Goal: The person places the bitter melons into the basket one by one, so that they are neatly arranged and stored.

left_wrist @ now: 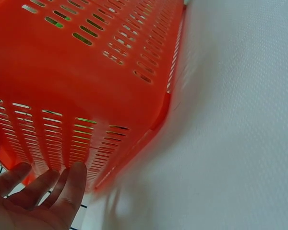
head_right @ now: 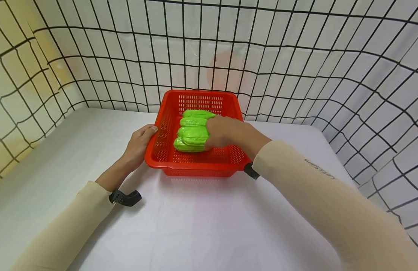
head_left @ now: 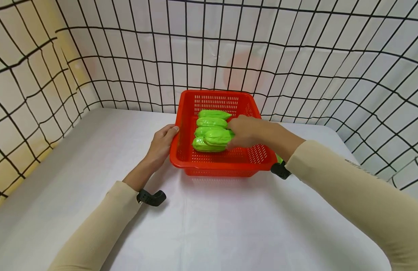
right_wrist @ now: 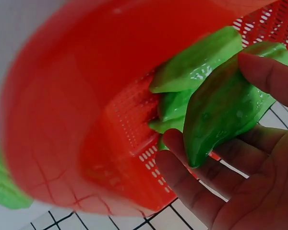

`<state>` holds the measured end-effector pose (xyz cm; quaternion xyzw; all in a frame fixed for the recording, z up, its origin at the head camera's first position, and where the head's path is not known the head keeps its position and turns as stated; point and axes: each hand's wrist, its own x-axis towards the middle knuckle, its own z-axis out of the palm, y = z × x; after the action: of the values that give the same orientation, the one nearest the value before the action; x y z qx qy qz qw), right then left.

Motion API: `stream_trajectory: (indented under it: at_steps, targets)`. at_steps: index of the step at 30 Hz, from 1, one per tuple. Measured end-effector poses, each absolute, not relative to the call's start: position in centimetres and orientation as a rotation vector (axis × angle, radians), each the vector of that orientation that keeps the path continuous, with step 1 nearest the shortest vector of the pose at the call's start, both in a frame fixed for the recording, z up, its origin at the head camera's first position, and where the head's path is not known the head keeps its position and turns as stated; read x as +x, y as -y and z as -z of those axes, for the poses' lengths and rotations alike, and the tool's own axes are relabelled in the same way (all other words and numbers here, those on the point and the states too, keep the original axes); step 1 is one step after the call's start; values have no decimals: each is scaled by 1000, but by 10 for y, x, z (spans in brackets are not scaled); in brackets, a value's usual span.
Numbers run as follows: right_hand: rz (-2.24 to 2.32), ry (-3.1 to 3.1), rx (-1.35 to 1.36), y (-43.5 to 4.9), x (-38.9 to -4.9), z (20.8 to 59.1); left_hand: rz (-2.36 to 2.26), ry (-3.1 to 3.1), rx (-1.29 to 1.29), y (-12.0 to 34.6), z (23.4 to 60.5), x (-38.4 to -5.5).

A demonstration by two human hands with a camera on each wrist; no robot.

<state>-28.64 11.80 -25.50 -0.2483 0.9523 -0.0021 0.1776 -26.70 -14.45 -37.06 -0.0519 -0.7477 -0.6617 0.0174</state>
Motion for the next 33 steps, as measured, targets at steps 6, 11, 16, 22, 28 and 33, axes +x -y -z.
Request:
stream_trajectory:
  at_steps: [6,11,16,22,28,33]
  targets:
    - [10,-2651,-670,-109,-290,261,2062,2320,-152,144,371,-266]
    - [-30,-2603,-643,-102,-290,268,2066,2316,-150,144,371,-266]
    - [-36,-2582,-623,-98,-288,275,2077,2309,-156,144,372,-267]
    - [-49,-2571,-594,-97,-283,282,2066,2310,-163,144,372,-267]
    - [-65,-2589,-616,-94,-280,289,2058,2317,-164,144,371,-267]
    - [-71,-2599,-584,-93,-279,296,2055,2328,-154,144,371,-266]
